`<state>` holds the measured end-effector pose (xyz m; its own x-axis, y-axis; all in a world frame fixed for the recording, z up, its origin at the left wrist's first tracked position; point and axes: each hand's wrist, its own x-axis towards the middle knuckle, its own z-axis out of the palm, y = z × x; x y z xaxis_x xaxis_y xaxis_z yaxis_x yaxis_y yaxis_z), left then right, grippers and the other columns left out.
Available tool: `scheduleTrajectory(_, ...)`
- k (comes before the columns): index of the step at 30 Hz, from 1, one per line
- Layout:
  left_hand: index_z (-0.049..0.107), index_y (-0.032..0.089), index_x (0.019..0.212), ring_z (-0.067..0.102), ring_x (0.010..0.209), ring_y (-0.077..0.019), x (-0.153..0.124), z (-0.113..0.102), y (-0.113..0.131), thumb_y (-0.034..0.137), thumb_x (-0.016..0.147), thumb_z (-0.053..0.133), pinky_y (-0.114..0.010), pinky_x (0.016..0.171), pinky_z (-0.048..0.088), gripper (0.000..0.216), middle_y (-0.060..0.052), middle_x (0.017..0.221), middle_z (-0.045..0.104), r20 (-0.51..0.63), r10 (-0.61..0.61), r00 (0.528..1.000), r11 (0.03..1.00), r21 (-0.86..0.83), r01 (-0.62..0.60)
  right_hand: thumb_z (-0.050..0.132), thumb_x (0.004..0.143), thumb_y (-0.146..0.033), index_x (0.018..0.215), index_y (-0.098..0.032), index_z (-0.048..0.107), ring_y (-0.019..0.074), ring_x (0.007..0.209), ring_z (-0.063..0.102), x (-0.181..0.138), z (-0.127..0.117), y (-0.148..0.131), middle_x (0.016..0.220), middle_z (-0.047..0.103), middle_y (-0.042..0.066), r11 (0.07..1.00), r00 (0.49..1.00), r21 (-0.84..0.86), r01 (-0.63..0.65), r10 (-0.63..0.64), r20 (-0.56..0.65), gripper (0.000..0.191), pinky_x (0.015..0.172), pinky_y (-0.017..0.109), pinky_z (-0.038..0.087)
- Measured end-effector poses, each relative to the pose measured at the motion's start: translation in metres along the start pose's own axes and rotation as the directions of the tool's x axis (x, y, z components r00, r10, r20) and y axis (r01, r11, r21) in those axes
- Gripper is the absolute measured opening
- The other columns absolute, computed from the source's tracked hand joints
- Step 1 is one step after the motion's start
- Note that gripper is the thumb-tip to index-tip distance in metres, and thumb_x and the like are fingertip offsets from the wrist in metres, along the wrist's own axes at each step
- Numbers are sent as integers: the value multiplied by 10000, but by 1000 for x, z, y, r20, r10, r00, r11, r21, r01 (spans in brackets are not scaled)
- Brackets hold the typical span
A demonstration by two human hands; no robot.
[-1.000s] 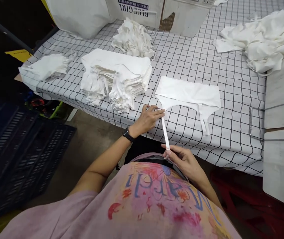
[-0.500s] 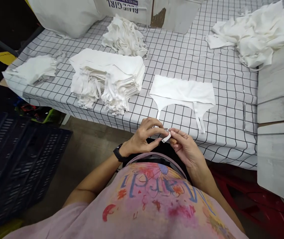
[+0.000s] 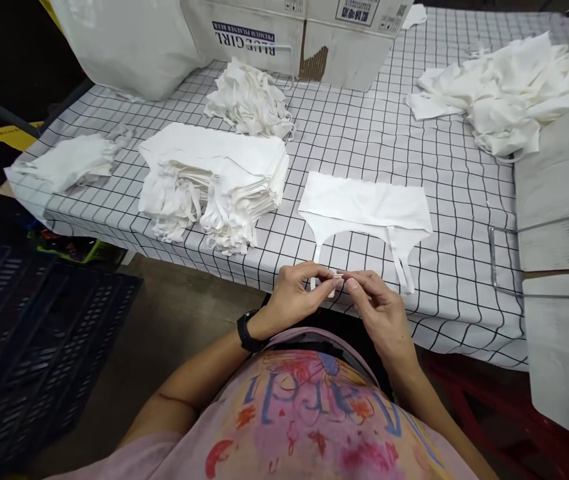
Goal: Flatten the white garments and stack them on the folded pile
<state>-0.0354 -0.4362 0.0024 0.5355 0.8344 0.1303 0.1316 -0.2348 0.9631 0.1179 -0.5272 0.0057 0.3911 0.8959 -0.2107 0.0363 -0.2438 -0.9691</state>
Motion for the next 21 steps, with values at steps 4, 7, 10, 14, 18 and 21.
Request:
scheduleTrajectory(4, 789, 183, 855, 748, 774, -169, 14, 5, 2, 261, 888, 721, -264, 734, 581, 109, -27, 838, 802, 8, -128, 992, 991, -25, 128, 785, 876, -405, 1015, -310, 842, 192, 884, 618, 14, 1, -6, 1025, 677, 61, 999, 999, 26, 42, -42, -7, 178, 591, 287, 450)
scheduleTrajectory(7, 784, 189, 830, 737, 729, -165, 22, 7, 1, 285, 895, 714, -269, 710, 578, 135, -15, 792, 793, 25, -152, 988, 988, -29, 153, 807, 855, -379, 945, -303, 845, 178, 819, 599, 25, 2, -6, 1016, 681, 54, 996, 1000, 92, 2, 0, -18, 124, 597, 297, 456)
scheduleTrajectory(10, 780, 194, 838, 729, 729, -159, 26, 7, 0, 288, 916, 700, -273, 716, 570, 145, -14, 801, 790, 72, -125, 990, 992, 2, 125, 830, 827, -349, 872, -276, 832, 156, 760, 568, 33, 1, -3, 988, 680, 41, 989, 999, 149, -6, 12, -39, 86, 637, 302, 466)
scheduleTrajectory(14, 773, 203, 916, 732, 813, -165, 36, 1, -8, 227, 928, 686, -288, 773, 569, 91, -28, 898, 798, 131, 16, 991, 995, 96, -29, 787, 867, -342, 861, -229, 765, 112, 638, 489, 43, 0, -2, 881, 703, 23, 973, 992, 227, -48, 72, -99, 115, 603, 279, 423)
scheduleTrajectory(18, 738, 172, 1001, 688, 940, -205, 68, -10, -29, 162, 961, 612, -365, 872, 558, 132, -65, 975, 770, 117, 272, 955, 880, 371, -296, 786, 848, -400, 868, -214, 659, 104, 538, 489, 56, -3, -7, 775, 726, 27, 915, 971, 367, -169, 218, -96, 226, 477, 251, 336)
scheduleTrajectory(21, 704, 142, 1119, 627, 1078, -244, 102, -15, -47, 125, 964, 577, -413, 935, 538, 201, -102, 1129, 729, 233, 319, 919, 738, 547, -395, 843, 762, -411, 842, -192, 680, 112, 531, 525, 68, -5, -8, 696, 703, 26, 890, 956, 382, -250, 290, -50, 285, 471, 244, 357)
